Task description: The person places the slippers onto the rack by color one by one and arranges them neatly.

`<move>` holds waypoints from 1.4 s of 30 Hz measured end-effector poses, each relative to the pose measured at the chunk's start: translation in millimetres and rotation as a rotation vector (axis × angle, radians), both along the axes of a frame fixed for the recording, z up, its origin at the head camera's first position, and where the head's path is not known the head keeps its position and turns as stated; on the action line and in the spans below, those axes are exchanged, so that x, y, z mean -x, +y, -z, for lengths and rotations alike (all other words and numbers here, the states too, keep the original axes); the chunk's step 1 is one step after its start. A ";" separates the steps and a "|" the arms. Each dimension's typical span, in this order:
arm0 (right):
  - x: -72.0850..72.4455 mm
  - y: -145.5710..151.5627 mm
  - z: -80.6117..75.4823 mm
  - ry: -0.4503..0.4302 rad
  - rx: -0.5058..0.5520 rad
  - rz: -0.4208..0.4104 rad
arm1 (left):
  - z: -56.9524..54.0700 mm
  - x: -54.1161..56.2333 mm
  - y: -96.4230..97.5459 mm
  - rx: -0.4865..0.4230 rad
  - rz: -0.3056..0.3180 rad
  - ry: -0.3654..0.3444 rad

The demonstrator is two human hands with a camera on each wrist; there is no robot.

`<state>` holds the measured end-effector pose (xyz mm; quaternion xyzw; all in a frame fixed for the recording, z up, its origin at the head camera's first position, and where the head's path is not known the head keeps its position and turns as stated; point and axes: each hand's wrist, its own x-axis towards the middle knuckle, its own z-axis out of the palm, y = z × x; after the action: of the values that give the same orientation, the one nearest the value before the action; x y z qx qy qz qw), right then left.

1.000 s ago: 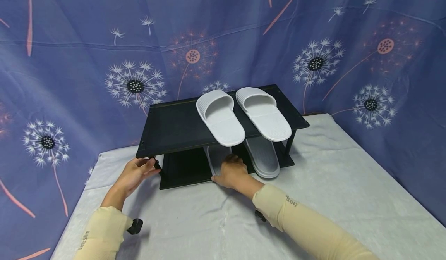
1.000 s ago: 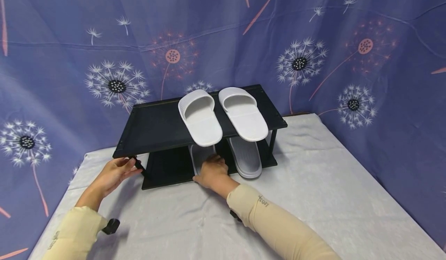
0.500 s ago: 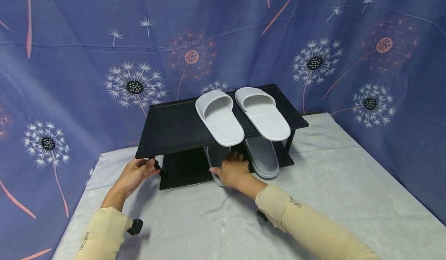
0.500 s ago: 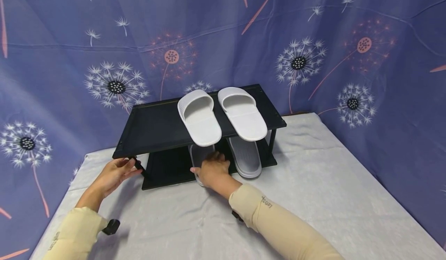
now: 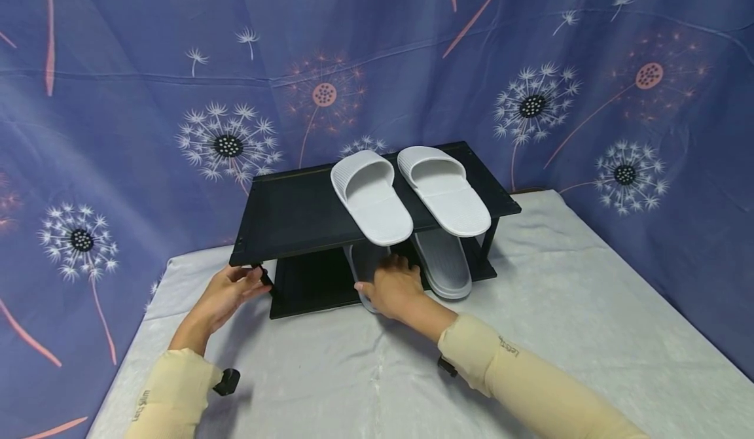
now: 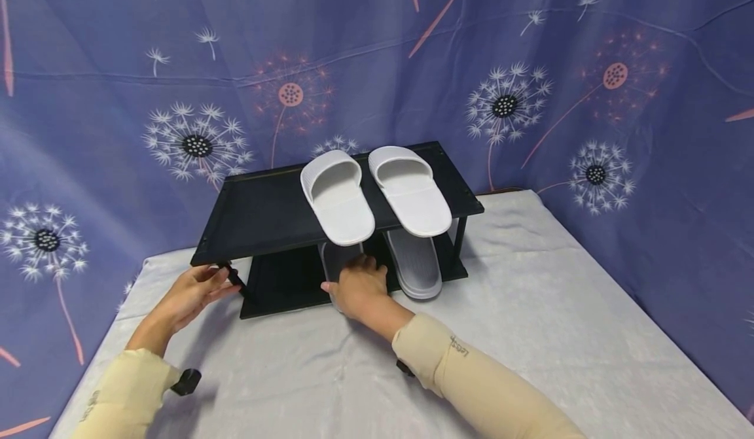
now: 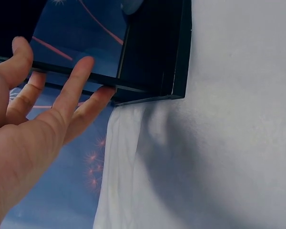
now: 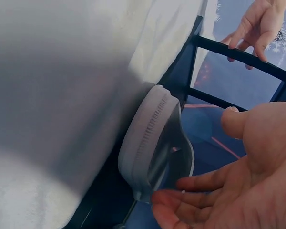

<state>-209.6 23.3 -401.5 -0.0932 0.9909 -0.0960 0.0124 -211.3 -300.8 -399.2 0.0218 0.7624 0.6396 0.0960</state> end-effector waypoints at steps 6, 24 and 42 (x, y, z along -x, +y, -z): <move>-4.8 6.2 -3.3 0.016 0.040 -0.048 | 2.5 1.2 -4.8 -0.082 0.022 0.024; -13.1 22.8 -11.5 0.139 0.121 -0.122 | 0.0 -2.8 -17.7 0.137 -0.121 0.072; -8.8 112.6 -26.7 0.159 0.190 -0.041 | -4.1 -2.0 -16.9 0.461 -0.297 0.147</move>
<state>-200.7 136.0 -374.8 -0.1216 0.9731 -0.1814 -0.0731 -209.4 -317.7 -395.2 -0.0662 0.8876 0.4529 -0.0516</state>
